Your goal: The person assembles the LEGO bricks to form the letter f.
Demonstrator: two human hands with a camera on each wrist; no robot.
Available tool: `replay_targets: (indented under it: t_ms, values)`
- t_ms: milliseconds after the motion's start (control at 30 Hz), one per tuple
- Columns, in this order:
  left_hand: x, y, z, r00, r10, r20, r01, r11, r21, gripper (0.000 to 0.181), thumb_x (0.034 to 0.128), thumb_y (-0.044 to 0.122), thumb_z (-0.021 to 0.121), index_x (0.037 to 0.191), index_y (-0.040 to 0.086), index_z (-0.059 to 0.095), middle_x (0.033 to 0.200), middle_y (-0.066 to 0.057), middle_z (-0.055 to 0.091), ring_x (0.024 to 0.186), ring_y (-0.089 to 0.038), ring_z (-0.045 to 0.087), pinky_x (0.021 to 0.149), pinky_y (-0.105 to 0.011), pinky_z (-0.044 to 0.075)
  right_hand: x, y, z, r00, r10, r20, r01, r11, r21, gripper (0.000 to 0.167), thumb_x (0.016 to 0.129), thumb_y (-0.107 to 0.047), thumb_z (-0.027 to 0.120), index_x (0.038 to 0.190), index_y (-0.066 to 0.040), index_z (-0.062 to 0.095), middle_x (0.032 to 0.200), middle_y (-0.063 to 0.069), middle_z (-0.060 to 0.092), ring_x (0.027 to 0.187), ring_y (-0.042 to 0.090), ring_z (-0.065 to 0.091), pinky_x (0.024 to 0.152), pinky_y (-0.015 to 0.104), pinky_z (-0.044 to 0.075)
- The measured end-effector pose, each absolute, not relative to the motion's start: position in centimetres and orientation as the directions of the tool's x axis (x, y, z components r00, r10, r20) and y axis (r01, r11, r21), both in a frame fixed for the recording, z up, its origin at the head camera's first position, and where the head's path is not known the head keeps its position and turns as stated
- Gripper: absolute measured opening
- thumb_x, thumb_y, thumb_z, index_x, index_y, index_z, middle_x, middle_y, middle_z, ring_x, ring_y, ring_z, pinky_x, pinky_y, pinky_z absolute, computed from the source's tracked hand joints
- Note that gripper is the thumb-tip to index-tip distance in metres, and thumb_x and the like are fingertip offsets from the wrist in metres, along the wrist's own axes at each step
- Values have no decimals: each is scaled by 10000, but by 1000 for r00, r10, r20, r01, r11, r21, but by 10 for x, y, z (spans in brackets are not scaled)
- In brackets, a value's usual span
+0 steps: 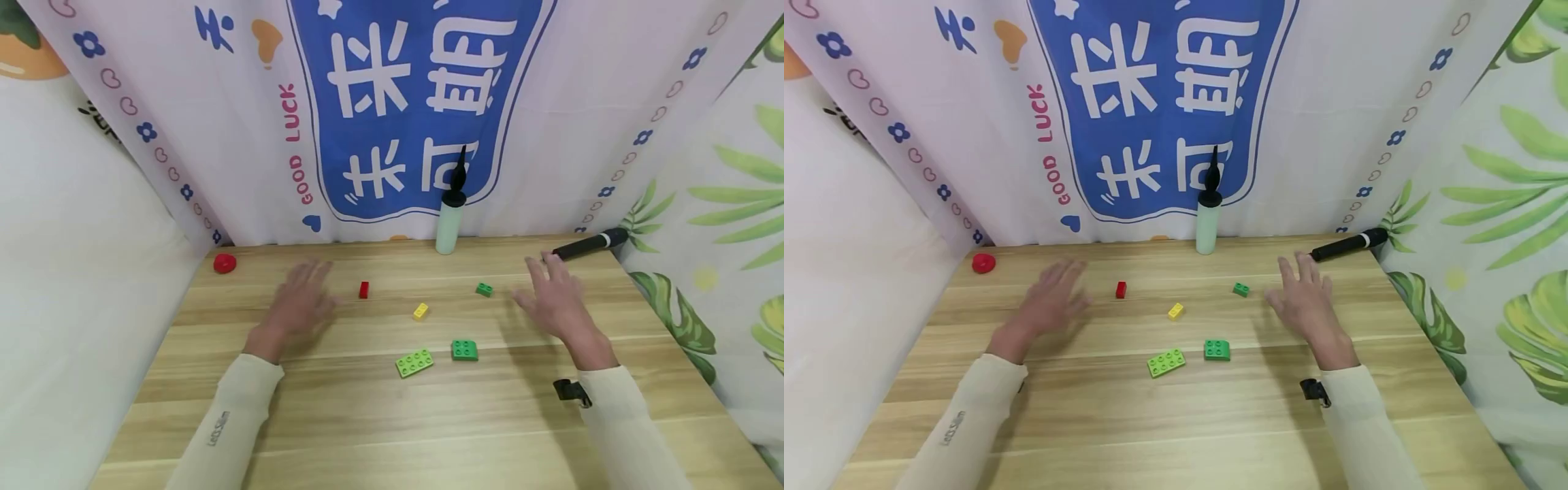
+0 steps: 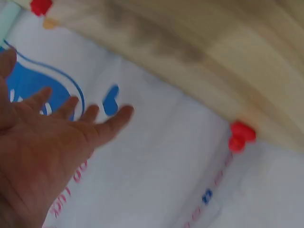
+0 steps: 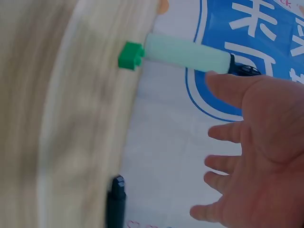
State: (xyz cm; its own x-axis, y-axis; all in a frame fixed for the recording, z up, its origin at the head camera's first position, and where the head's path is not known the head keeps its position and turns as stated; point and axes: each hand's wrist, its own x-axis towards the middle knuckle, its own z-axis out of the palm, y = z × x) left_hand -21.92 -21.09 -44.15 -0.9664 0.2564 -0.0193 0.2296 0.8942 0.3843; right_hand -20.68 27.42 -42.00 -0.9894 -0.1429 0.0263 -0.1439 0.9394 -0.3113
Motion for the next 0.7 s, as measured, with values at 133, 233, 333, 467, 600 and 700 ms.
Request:
replay_targets:
  t_ms: [133, 233, 333, 467, 600, 700]
  values:
    - [-223, -190, -459, -947, 318, -52, 250, 827, 504, 825, 1061, 294, 674, 1729, 205, 198, 1792, -157, 197, 1658, -433, 166, 1267, -719, 249, -207, 260, -435, -982, -189, 12, -180, 911, -371, 708, 1091, -318, 615, 1643, 13, 321, 1720, 352, 184, 1559, 601, 220, 1216, 789, 227]
    - [-230, -175, -469, -942, 324, -87, 226, 805, 549, 819, 1056, 306, 701, 1721, 200, 236, 1770, -138, 259, 1634, -402, 249, 1274, -652, 309, -204, 249, -448, -975, -220, 11, -203, 876, -437, 667, 1083, -278, 631, 1620, 21, 371, 1710, 345, 233, 1543, 594, 273, 1206, 774, 281]
    - [-236, -163, -478, -942, 321, -101, 219, 812, 542, 742, 1047, 285, 728, 1672, 136, 358, 1674, -152, 411, 1527, -360, 414, 1247, -571, 403, -199, 239, -460, -969, -245, 14, -222, 848, -482, 617, 1076, -242, 643, 1587, 30, 429, 1691, 340, 293, 1531, 582, 325, 1195, 753, 329]
    - [-245, -146, -484, -946, 312, -92, 221, 823, 524, 466, 1031, 185, 748, 1454, 48, 610, 1398, -150, 618, 1254, -296, 579, 1121, -470, 519, -198, 226, -469, -959, -282, 31, -255, 808, -531, 547, 1075, -209, 650, 1536, 45, 500, 1607, 312, 463, 1470, 525, 467, 1186, 686, 406]
    - [-250, -129, -484, -943, 313, -115, 210, 824, 526, 338, 1006, 205, 783, 1296, 51, 703, 1182, -96, 686, 1072, -244, 611, 982, -398, 556, -206, 210, -473, -946, -325, 7, -266, 761, -592, 483, 1084, -214, 644, 1475, 56, 560, 1434, 254, 651, 1315, 423, 643, 1107, 587, 523]
    - [-252, -120, -484, -938, 311, -153, 186, 825, 533, 405, 977, 259, 822, 1311, 69, 695, 1086, -61, 692, 991, -216, 614, 900, -348, 559, -215, 193, -473, -933, -357, -45, -250, 734, -632, 449, 1087, -228, 640, 1442, 44, 594, 1340, 216, 710, 1228, 364, 695, 1047, 540, 570]
